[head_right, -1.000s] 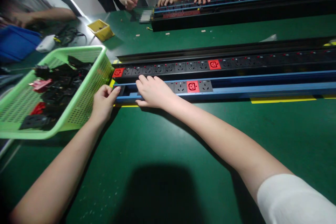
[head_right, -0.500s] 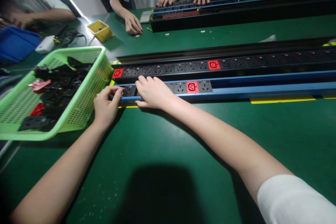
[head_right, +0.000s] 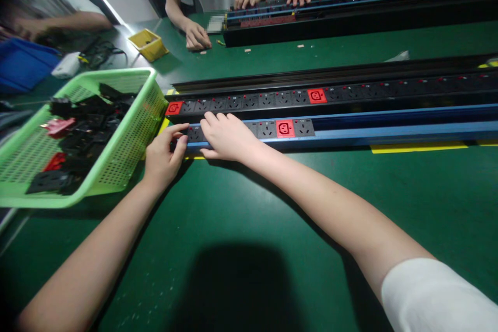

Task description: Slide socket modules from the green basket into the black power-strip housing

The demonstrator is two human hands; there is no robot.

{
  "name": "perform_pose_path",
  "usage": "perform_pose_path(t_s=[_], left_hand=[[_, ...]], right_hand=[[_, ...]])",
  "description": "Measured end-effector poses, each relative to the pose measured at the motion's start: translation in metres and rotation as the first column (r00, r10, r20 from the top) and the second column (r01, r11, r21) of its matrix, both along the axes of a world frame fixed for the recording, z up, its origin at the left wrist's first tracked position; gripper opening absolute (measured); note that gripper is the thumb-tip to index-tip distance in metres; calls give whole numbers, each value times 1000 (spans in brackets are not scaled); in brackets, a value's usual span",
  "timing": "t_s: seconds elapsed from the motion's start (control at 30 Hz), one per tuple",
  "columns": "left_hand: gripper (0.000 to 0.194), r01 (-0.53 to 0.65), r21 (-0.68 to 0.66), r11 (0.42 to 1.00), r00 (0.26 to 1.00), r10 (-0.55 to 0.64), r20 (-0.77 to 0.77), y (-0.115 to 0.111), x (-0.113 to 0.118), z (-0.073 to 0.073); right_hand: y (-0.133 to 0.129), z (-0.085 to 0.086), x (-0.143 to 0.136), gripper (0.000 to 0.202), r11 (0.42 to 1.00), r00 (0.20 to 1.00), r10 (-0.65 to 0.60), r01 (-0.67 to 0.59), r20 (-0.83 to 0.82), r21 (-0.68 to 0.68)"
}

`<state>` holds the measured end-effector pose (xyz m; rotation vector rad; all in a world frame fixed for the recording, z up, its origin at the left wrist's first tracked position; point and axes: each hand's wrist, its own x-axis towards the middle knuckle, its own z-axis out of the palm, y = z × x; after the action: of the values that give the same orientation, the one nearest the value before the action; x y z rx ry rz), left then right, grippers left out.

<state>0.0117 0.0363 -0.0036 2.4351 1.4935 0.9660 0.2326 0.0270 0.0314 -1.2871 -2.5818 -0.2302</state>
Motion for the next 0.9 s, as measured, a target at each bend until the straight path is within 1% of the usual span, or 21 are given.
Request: perform_pose_path(t_s=[0.2,0.43,0.57,0.7,0.8,0.9], left_hand=[[43,6,8,1000,998,-6,-64,0,-1,2],[46,1,2,1000,983,0,-186,5,-7,8],[44,-12,10,1000,980,14,-197,7,-6,10],[43,-14,12,1000,986,16,-168,6,-3,7],[43,20,70,997,992,-11,-126,5,-2,2],[39,54,159,986,985,-27,-168,5,-3,-3]], right_hand=[[0,0,0,48,1000,1000,-2,2,0,3],[0,-1,0,48,1000,1000,1,-1,-6,-2],[0,-2,0,48,1000,1000,0,0,-5,10],[0,-1,0,49,1000,1000,0,0,-1,20],[0,-1,0,50,1000,1000,1,-1,3,17],[0,-1,0,51,1000,1000,-2,2,8,17]])
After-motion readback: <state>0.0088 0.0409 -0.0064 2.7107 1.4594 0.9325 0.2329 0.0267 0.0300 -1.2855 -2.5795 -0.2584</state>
